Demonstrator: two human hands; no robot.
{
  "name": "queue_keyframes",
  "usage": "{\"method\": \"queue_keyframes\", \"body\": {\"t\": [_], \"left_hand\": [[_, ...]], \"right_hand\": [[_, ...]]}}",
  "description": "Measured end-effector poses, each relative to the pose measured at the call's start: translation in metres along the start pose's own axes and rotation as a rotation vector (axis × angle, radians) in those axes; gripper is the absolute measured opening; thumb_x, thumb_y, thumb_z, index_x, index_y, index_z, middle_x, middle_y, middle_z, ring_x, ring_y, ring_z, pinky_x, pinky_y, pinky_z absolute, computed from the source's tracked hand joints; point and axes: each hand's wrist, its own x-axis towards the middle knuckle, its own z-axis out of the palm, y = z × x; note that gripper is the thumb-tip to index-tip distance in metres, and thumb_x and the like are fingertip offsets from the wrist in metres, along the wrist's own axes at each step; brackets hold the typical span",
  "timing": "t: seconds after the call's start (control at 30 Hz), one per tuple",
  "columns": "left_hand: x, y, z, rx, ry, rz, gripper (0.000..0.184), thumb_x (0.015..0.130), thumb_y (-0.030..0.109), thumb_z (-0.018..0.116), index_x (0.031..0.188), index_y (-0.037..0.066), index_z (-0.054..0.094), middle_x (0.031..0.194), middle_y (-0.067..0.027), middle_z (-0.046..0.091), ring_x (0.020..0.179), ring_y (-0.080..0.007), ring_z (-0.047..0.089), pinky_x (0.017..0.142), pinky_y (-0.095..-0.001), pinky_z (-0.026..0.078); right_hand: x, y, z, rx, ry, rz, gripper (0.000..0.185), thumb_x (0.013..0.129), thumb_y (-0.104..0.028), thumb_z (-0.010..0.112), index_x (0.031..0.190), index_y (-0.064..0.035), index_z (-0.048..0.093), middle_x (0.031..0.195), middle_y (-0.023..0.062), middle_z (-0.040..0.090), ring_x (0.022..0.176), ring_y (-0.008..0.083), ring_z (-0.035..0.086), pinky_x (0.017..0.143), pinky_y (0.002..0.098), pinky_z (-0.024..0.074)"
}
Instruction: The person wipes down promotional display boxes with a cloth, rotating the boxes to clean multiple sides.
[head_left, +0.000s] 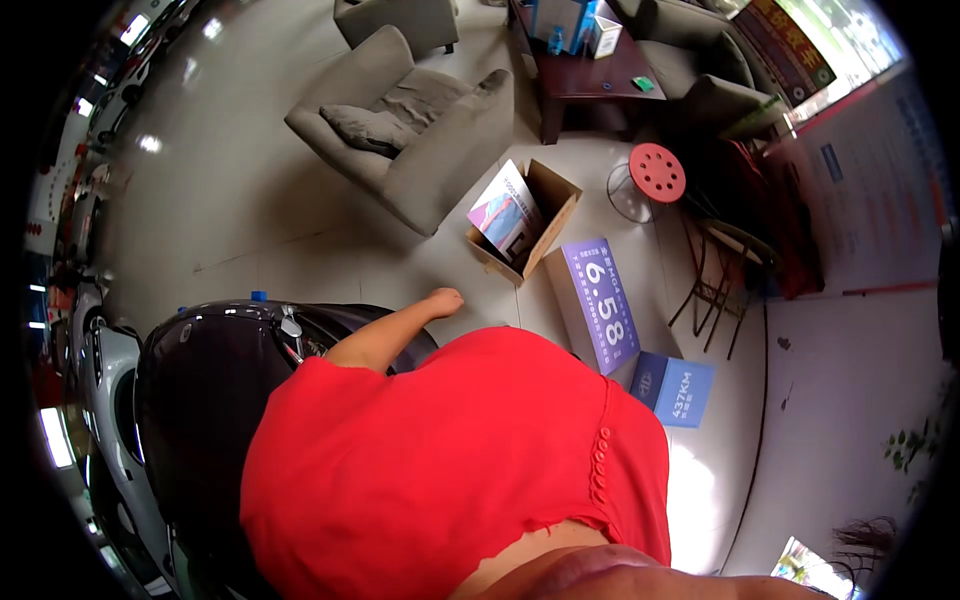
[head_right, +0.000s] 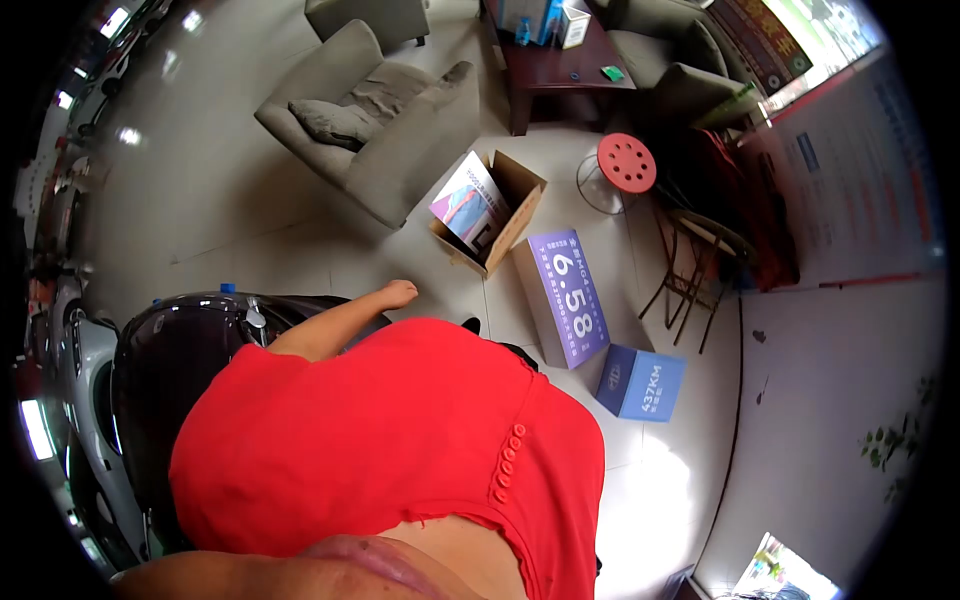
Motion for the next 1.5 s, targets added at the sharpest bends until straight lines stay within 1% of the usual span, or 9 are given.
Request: {"method": "queue_keyframes", "body": {"t": [0.27, 0.37, 0.53, 0.67, 1.03, 1.17, 1.27, 1.4, 1.5], "left_hand": [[-0.040, -0.054, -0.010, -0.234, 0.123, -0.294, 0.033, 0.087, 0.027, 0.050, 0.093, 0.003, 0.072, 0.097, -0.0220, 0.070, 0.096, -0.0375, 0.068, 0.086, -0.0462, 0.052], [-0.066, -0.067, 0.031, -0.310, 0.134, -0.305, 0.034, 0.089, 0.029, 0.046, 0.085, 0.002, 0.065, 0.083, -0.0211, 0.067, 0.078, -0.0387, 0.063, 0.074, -0.0481, 0.047], [-0.032, -0.175, 0.175, 0.154, -0.076, -0.019, 0.040, 0.090, 0.033, 0.051, 0.096, 0.000, 0.073, 0.107, -0.0249, 0.068, 0.103, -0.0414, 0.065, 0.090, -0.0485, 0.050], [-0.052, -0.131, 0.128, 0.041, -0.183, -0.271, 0.043, 0.092, 0.034, 0.049, 0.100, 0.000, 0.073, 0.108, -0.0252, 0.068, 0.105, -0.0419, 0.065, 0.093, -0.0488, 0.050], [0.039, 0.034, -0.070, -0.105, -0.189, -0.029, 0.037, 0.092, 0.031, 0.048, 0.081, 0.007, 0.073, 0.071, -0.0060, 0.072, 0.071, -0.0206, 0.070, 0.069, -0.0377, 0.052], [0.082, 0.089, -0.074, 0.060, -0.221, 0.099, 0.034, 0.090, 0.028, 0.049, 0.081, 0.005, 0.072, 0.070, -0.0089, 0.072, 0.069, -0.0234, 0.071, 0.071, -0.0391, 0.053], [0.084, 0.136, -0.064, 0.126, -0.135, 0.225, 0.029, 0.087, 0.025, 0.053, 0.087, 0.005, 0.073, 0.076, -0.0122, 0.073, 0.071, -0.0256, 0.071, 0.074, -0.0410, 0.054], [0.077, 0.165, -0.027, 0.213, -0.179, 0.416, 0.029, 0.086, 0.015, 0.057, 0.109, 0.006, 0.072, 0.082, -0.0125, 0.073, 0.065, -0.0198, 0.070, 0.065, -0.0381, 0.056], [0.075, 0.188, 0.002, 0.309, -0.257, 0.367, 0.041, 0.084, 0.021, 0.057, 0.123, 0.014, 0.068, 0.099, -0.0153, 0.073, 0.092, -0.0295, 0.071, 0.086, -0.0420, 0.054]], "right_hand": [[0.058, -0.094, 0.101, 0.126, -0.653, -0.014, 0.045, 0.091, -0.032, 0.063, 0.131, -0.0119, 0.061, 0.117, 0.0063, 0.066, 0.093, 0.0180, 0.068, 0.083, 0.0326, 0.0534], [0.079, -0.116, 0.129, 0.126, -0.806, -0.008, 0.049, 0.088, -0.031, 0.067, 0.133, -0.0113, 0.061, 0.114, 0.0064, 0.067, 0.091, 0.0171, 0.068, 0.081, 0.0315, 0.0537], [0.094, -0.141, 0.150, 0.129, -0.932, 0.031, 0.057, 0.083, -0.030, 0.073, 0.135, -0.0104, 0.060, 0.109, 0.0066, 0.069, 0.087, 0.0156, 0.069, 0.078, 0.0298, 0.0543], [0.093, -0.136, 0.156, 0.154, -0.964, 0.073, 0.056, 0.084, -0.027, 0.073, 0.135, -0.0091, 0.060, 0.107, 0.0073, 0.069, 0.087, 0.0162, 0.069, 0.079, 0.0307, 0.0544], [-0.018, -0.066, 0.091, 0.296, -0.933, 0.471, 0.049, 0.088, -0.017, 0.068, 0.135, -0.0050, 0.059, 0.102, 0.0096, 0.069, 0.091, 0.0193, 0.068, 0.084, 0.0357, 0.0541], [-0.063, -0.050, 0.048, 0.337, -0.603, 0.409, 0.060, 0.088, -0.025, 0.070, 0.142, -0.0084, 0.050, 0.137, 0.0184, 0.055, 0.128, 0.0322, 0.053, 0.105, 0.0425, 0.0440], [-0.077, -0.042, 0.024, 0.227, -0.562, 0.472, 0.061, 0.087, -0.027, 0.070, 0.142, -0.0090, 0.051, 0.138, 0.0178, 0.054, 0.128, 0.0347, 0.052, 0.106, 0.0446, 0.0434], [-0.101, -0.021, 0.012, 0.162, -0.163, 0.164, 0.061, 0.080, -0.031, 0.077, 0.133, -0.0075, 0.057, 0.132, 0.0190, 0.059, 0.124, 0.0360, 0.054, 0.103, 0.0458, 0.0445], [-0.100, -0.049, -0.037, 0.083, -0.096, 0.284, 0.062, 0.081, -0.031, 0.075, 0.139, -0.0194, 0.055, 0.143, 0.0161, 0.052, 0.136, 0.0330, 0.045, 0.112, 0.0499, 0.0316]]}}
